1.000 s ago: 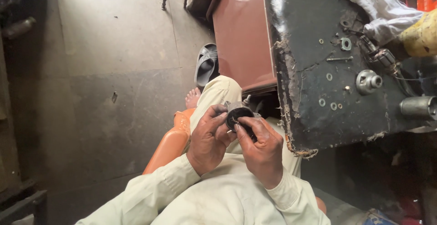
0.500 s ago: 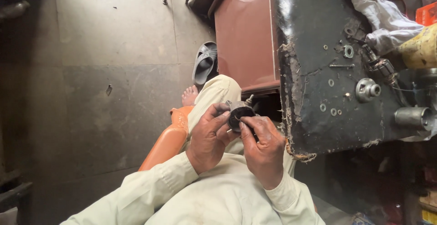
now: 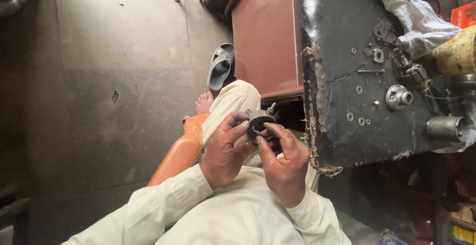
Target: The person sits at a workbench repairing a starter motor. They pry at the end cap with a screwdriver, separate the housing, handle the armature and brushes, apply grease from a can to components, and fit parts back together on the bench.
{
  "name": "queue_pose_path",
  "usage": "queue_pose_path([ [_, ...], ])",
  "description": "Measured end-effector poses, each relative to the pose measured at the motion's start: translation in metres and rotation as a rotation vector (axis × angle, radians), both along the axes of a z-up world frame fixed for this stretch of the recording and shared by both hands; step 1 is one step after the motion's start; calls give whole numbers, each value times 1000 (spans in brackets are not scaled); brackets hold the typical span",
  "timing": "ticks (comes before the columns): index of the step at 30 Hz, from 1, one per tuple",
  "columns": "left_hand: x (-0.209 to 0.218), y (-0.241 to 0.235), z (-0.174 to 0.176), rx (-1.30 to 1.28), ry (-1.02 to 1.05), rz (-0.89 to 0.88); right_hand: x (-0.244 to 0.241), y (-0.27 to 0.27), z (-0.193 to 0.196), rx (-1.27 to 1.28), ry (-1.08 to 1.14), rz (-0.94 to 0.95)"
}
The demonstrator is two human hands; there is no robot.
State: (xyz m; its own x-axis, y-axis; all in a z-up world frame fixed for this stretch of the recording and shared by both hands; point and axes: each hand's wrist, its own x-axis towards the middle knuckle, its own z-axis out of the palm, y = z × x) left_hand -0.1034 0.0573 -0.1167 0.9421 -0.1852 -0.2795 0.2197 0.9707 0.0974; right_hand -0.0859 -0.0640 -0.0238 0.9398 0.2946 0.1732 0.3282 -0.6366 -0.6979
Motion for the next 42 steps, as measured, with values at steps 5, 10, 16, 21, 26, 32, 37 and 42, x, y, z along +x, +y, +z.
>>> queue_pose_path([
  [5,0,-1,-3,-30,7,-21,0,1,-1,19,-66,54],
  [10,0,0,-2,-36,21,-31,1,1,-2,34,-11,-2],
  [16,1,-2,-5,24,63,-39,4,-1,-2,19,25,-66],
  [21,3,-5,-7,54,80,-24,14,-14,-20,106,291,-186],
  [26,4,-3,-8,75,99,-23,15,-10,-16,126,310,-183],
  [32,4,-8,-18,70,53,-2,18,4,7,-77,0,49],
  [37,7,-5,-6,160,73,22,28,16,16,-292,193,14],
  [42,8,-4,-6,179,89,8,27,11,8,-308,4,79],
])
